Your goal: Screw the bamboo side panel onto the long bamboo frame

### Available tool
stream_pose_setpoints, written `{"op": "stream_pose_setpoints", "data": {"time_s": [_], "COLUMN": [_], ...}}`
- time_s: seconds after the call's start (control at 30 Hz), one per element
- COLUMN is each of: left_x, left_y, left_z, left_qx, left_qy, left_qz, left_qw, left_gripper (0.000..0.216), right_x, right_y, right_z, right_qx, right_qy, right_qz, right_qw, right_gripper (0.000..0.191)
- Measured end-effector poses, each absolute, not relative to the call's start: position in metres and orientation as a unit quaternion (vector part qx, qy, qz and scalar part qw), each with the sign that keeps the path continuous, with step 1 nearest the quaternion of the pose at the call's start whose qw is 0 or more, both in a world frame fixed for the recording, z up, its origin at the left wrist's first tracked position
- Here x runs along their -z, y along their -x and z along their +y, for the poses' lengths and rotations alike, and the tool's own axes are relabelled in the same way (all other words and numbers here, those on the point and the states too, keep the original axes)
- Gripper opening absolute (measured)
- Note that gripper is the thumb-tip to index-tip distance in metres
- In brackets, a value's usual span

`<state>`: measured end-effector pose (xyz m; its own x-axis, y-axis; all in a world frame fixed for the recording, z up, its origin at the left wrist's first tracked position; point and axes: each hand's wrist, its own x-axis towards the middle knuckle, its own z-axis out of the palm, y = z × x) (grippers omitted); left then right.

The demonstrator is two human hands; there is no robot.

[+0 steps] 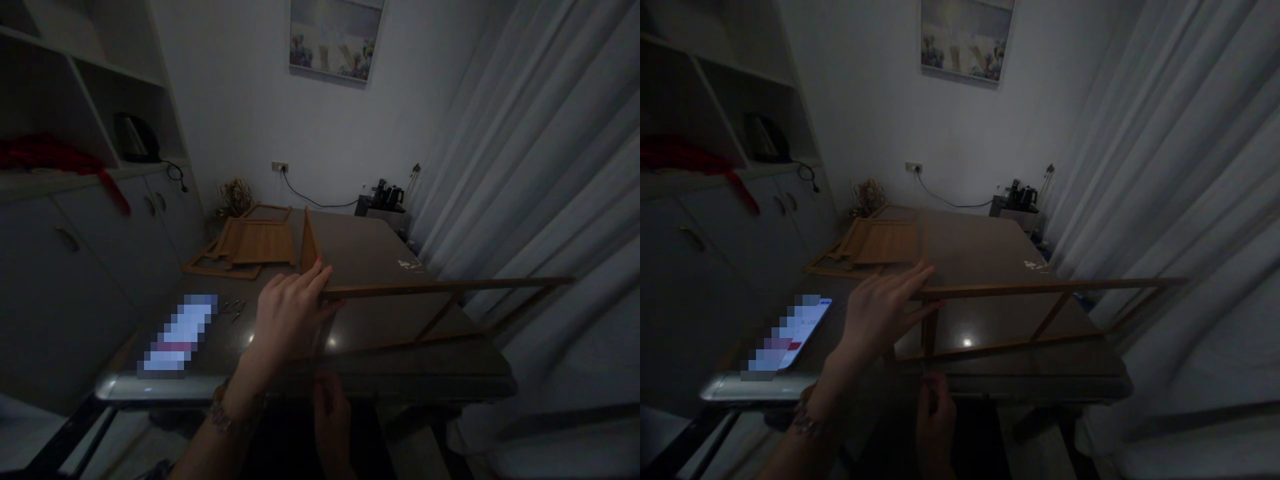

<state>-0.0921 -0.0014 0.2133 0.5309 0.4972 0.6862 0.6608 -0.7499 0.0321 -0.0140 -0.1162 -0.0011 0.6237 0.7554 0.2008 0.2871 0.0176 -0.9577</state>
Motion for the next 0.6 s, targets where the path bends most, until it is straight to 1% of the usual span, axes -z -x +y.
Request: {"op": "stream_pose_setpoints", "data": {"time_s": [0.37, 0.6], "left_x": [-0.2129, -0.213], "left_y": [0.0922, 0.0925], "left_z": [-0.0017, -0.0017], "left_qx": [0.348, 0.351], "left_qy": [0.868, 0.867], "left_qz": [-0.335, -0.331], "left_qw": [0.117, 0.125], "left_gripper": [0.049, 0.048], "right_x": [0.0042, 0.0064], "right_y": [0.0157, 0.0169], "right_z": [-0.1162, -0.1163], "right_qx": [-0.207, -0.209], "right_qy": [0.678, 0.689], "right_qz": [-0.372, -0.38], "right_qw": [0.6, 0.58], "right_gripper": [0.019, 0.022]}}
